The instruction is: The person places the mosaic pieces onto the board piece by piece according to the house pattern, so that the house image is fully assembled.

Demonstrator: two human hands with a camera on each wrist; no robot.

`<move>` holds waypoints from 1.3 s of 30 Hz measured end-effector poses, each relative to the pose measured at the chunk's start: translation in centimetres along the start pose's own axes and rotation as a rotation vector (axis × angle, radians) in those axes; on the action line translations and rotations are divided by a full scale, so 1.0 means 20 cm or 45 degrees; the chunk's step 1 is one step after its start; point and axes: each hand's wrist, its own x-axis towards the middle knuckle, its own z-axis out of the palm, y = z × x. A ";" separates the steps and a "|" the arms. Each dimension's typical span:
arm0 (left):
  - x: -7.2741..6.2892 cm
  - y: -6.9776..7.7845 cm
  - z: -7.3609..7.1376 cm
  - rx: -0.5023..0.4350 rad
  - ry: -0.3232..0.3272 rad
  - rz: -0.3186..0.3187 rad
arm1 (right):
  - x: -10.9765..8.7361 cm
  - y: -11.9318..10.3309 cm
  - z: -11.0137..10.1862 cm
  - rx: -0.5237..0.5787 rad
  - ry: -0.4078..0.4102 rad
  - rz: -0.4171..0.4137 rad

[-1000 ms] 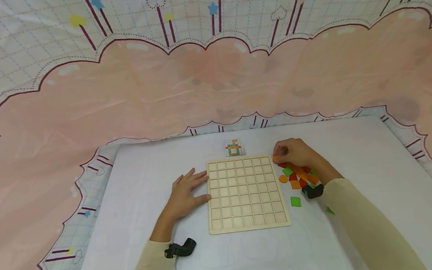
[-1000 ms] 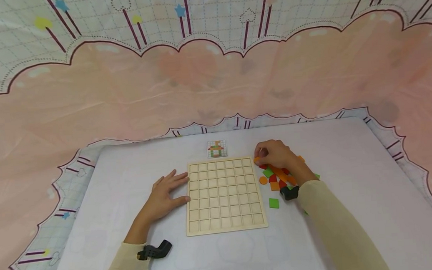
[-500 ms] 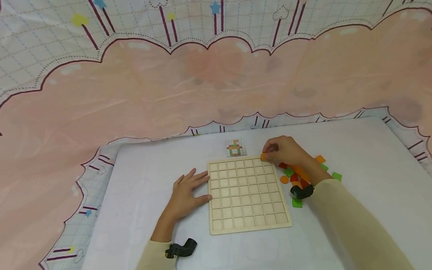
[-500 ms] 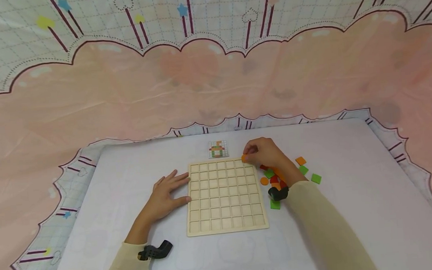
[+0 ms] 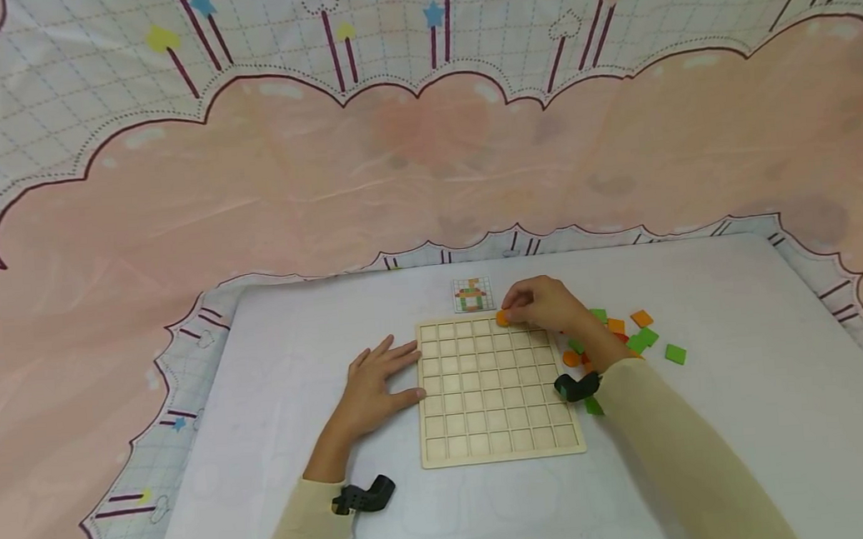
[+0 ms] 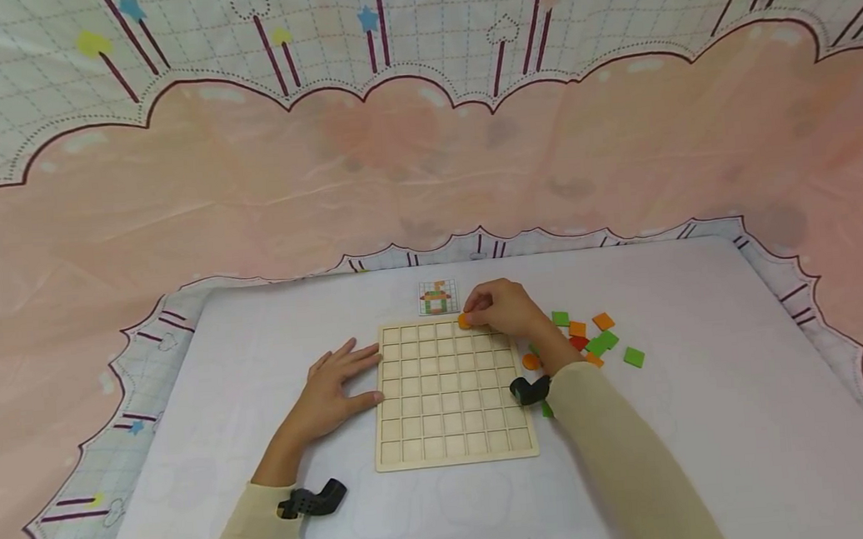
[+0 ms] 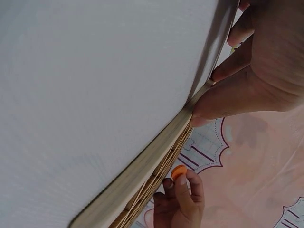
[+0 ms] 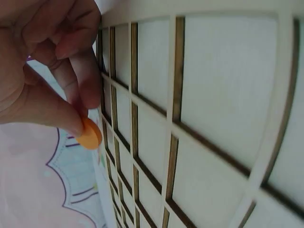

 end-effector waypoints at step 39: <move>0.00 0.01 0.00 0.008 0.011 0.005 | 0.05 0.00 0.05 -0.129 -0.028 0.090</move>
